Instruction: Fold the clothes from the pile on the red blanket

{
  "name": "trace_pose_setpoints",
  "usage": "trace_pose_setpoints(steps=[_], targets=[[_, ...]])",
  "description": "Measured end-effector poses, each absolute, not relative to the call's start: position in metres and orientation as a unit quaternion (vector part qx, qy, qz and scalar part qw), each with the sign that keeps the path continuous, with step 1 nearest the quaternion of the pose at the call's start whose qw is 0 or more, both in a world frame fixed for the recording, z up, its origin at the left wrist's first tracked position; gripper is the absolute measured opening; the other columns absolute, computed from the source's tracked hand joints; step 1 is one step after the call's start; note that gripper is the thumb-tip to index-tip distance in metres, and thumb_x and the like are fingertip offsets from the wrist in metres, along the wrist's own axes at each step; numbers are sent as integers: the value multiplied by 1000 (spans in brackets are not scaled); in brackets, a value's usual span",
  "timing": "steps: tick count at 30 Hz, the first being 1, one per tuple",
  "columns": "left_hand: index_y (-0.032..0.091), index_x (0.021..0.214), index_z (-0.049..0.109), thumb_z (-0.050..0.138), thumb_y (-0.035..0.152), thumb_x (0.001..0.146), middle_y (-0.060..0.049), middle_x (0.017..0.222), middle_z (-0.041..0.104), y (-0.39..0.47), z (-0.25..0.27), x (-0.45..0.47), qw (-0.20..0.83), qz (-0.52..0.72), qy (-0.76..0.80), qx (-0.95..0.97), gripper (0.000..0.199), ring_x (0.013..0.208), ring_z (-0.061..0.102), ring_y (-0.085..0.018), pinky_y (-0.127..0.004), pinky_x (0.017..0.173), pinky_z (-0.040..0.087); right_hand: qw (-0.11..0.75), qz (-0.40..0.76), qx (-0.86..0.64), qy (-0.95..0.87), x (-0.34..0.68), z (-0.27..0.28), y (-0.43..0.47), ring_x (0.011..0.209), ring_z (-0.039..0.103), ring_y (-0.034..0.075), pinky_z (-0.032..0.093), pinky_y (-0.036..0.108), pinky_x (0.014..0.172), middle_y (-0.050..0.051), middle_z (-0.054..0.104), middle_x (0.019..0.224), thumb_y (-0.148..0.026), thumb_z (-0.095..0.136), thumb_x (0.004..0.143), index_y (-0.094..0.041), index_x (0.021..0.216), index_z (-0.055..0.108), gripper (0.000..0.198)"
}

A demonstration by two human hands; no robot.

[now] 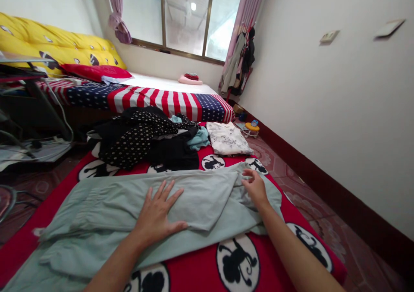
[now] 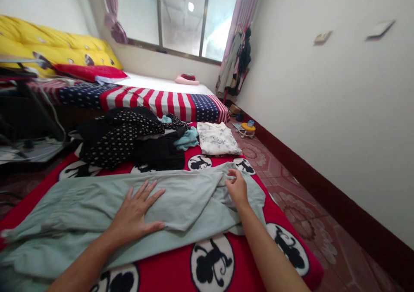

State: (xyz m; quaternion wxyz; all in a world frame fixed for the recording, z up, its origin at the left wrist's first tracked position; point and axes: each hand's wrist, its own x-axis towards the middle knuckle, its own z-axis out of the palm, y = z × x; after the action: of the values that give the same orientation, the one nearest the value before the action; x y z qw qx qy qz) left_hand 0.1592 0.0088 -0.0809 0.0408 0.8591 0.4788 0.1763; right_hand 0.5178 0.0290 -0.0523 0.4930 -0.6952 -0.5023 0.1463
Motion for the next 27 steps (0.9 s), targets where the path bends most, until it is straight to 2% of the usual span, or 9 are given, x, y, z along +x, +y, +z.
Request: trace_pose_setpoints(steps=[3,5,9,12,15,18,21,24,27], targets=[[35,143,38,58,76,67,-10,155,28,9,-81,158,43,181,474,861,89,142,23,-38,-66,110,12,474,200,-703,-492,532,-58,36,49,53,12,45,26,46,7,68,88,-31,63,60,-15,103,59,46],[35,143,38,59,75,67,-10,155,29,8,-81,159,44,180,473,861,89,142,23,-38,-65,110,12,458,227,-705,-491,535,-57,39,45,52,11,40,23,41,5,67,79,-32,63,61,-15,102,61,44],[35,143,38,60,74,67,-10,155,28,9,-81,159,45,176,474,861,89,142,23,-37,-64,111,11,416,242,-718,-503,542,-51,45,41,49,13,36,23,39,0,57,53,-36,62,67,-14,83,68,28],[35,144,38,60,74,66,-10,156,27,7,-78,160,50,171,479,859,90,143,21,-37,-65,111,10,390,204,-733,-518,546,-46,47,45,51,15,43,29,46,0,55,49,-34,62,67,-17,66,65,18],[34,143,38,62,74,64,-11,156,26,3,-72,160,66,165,482,858,91,143,19,-37,-65,111,9,384,141,-731,-546,531,-39,45,71,60,25,49,41,71,8,64,70,-26,62,64,-19,65,64,8],[32,142,41,60,79,61,-12,156,27,0,-66,160,90,177,484,852,95,143,18,-36,-64,111,7,388,29,-676,-626,487,-39,38,103,56,31,40,47,95,14,64,104,-28,56,74,-20,88,68,20],[31,141,42,58,82,60,-12,155,28,0,-66,162,102,196,485,846,97,143,18,-36,-65,112,6,358,-13,-552,-753,424,-50,19,114,54,28,40,45,101,13,59,123,-34,48,87,-22,110,64,31],[29,142,40,59,75,68,-12,155,28,-1,-66,162,96,200,488,844,90,144,18,-35,-64,112,9,282,20,-473,-834,371,-71,-1,129,46,27,35,51,107,10,50,141,-35,46,91,-23,129,54,40],[28,143,39,56,68,76,-13,156,26,-5,-64,152,75,195,505,838,80,144,16,-34,-63,113,11,226,7,-467,-855,349,-87,-9,136,39,28,29,57,109,7,46,145,-35,45,92,-27,138,46,47]])
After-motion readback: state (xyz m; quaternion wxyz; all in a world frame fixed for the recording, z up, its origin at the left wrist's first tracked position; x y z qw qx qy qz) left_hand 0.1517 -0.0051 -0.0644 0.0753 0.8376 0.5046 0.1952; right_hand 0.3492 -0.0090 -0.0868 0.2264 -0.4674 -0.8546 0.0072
